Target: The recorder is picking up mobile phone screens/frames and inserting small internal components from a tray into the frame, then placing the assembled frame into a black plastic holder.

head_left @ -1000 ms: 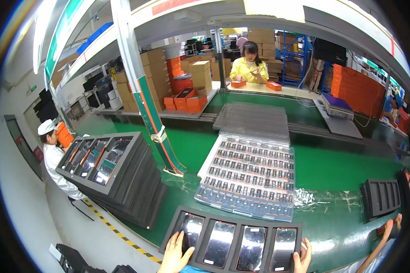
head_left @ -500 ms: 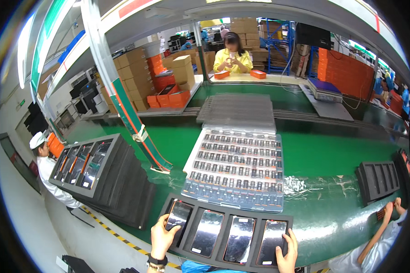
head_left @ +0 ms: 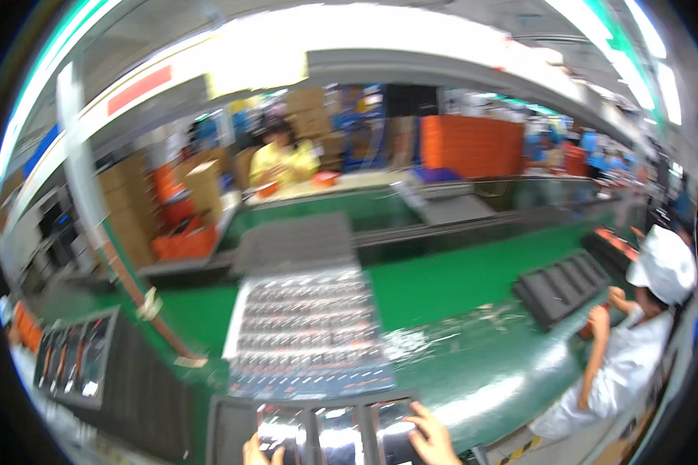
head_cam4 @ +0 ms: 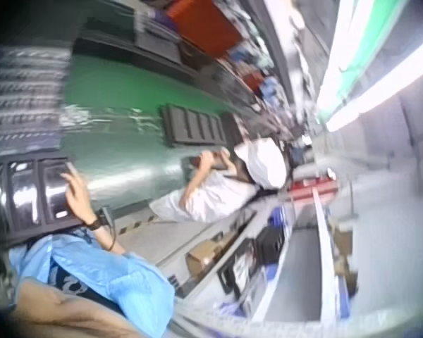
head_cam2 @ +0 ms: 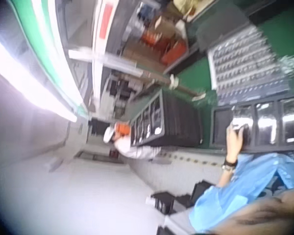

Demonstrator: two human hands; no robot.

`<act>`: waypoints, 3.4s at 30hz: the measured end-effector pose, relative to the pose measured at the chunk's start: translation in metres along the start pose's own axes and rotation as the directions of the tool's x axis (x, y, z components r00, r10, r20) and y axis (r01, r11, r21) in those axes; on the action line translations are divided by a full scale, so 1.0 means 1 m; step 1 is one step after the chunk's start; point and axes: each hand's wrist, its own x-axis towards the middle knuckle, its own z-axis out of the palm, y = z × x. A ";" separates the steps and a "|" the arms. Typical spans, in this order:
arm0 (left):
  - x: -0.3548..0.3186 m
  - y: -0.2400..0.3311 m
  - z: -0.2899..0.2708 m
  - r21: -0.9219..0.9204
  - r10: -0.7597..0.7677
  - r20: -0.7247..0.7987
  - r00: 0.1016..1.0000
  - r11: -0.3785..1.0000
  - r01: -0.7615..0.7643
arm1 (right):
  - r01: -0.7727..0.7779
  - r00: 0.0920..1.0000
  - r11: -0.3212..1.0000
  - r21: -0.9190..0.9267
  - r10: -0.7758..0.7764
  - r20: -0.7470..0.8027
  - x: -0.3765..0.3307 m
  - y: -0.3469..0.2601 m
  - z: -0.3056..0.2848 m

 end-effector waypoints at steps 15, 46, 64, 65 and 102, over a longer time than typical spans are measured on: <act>0.027 0.048 -0.049 -0.580 -0.472 0.420 0.775 0.518 0.629 | 0.035 0.987 0.999 0.015 -0.032 -0.157 -0.006 0.007 0.008; 0.004 0.100 0.025 -0.478 -0.306 0.667 0.679 0.524 0.705 | 0.015 0.983 0.996 0.084 0.001 -0.183 -0.010 0.012 0.012; 0.001 0.055 0.049 -0.586 -0.139 0.701 0.699 0.447 0.676 | -0.009 0.998 0.803 -0.596 -0.033 -0.060 -0.022 -0.040 0.029; -0.001 0.058 0.047 -0.627 -0.114 0.673 0.731 0.437 0.645 | -0.008 0.998 0.801 -0.599 -0.033 -0.058 -0.023 -0.040 0.032; 0.015 0.049 0.067 -0.576 -0.201 0.781 0.591 0.136 0.806 | 0.064 0.899 0.996 0.057 -0.083 0.430 -0.078 -0.145 0.107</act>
